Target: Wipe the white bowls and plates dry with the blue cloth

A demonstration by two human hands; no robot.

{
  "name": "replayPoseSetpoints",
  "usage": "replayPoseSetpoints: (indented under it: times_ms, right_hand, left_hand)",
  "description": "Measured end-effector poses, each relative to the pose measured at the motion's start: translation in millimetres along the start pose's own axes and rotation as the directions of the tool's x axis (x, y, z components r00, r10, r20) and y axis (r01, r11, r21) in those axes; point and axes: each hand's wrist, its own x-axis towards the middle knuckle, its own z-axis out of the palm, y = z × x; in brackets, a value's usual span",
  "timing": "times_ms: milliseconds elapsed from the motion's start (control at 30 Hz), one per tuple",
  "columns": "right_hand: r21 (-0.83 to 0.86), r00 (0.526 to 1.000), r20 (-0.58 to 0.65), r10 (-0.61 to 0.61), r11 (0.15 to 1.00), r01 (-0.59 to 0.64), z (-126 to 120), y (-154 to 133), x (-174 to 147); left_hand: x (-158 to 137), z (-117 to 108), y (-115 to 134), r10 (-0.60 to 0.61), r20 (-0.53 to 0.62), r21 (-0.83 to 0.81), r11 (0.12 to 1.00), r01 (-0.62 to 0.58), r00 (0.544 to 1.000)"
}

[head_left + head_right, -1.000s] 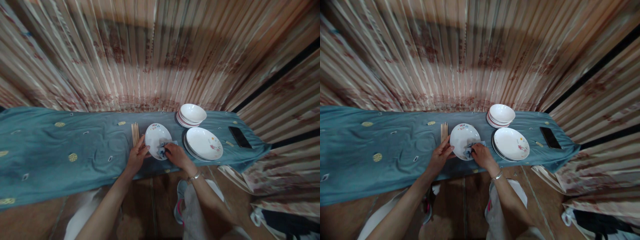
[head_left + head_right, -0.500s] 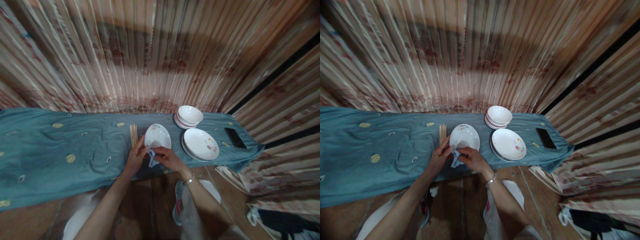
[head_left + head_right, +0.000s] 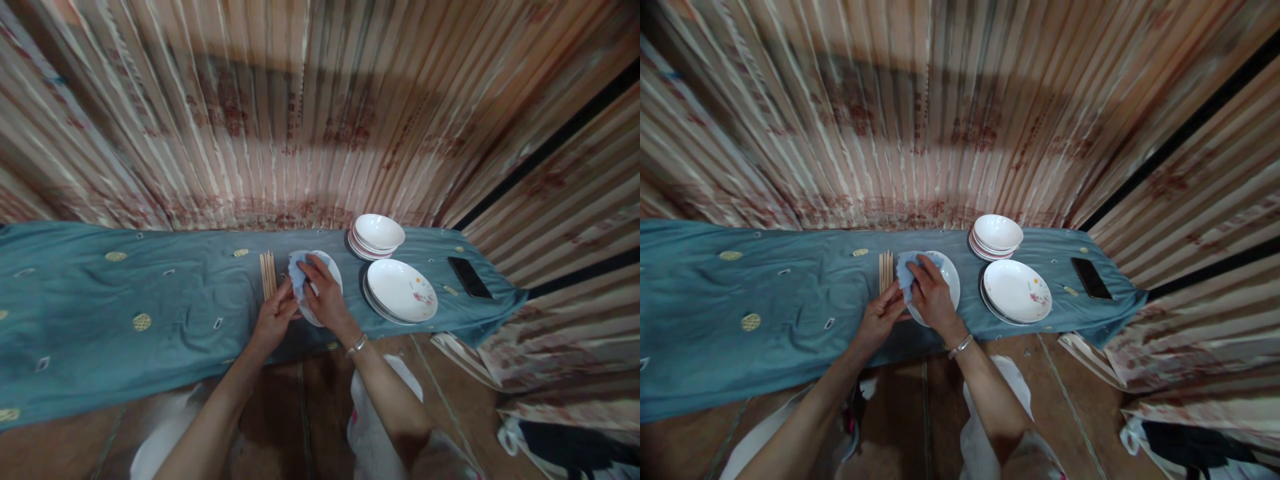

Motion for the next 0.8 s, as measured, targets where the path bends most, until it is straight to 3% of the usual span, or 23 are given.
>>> replayPoseSetpoints:
  times_ms: [133,500,633,800]
  right_hand:
    - [-0.133,0.995,0.083,-0.06,0.989,0.07,2.6,2.3,9.1]
    - [-0.312,0.99,-0.092,0.104,0.942,-0.127,-5.2,50.7,25.7]
    - [-0.441,0.975,-0.053,0.215,0.871,-0.216,-11.3,56.3,19.8]
    - [-0.654,0.921,0.045,0.386,0.708,-0.265,-20.3,52.8,9.5]
  left_hand:
    - [-0.5,1.9,-2.3,0.008,0.01,-0.022,1.0,-0.008,1.0]
    - [-2.7,-0.9,-7.5,0.019,0.023,-0.045,0.999,-0.018,1.0]
    - [-3.2,0.1,-7.2,0.003,-0.008,-0.061,0.998,-0.004,1.0]
    - [-5.6,-0.9,-4.9,-0.035,-0.055,-0.078,0.996,0.031,0.998]
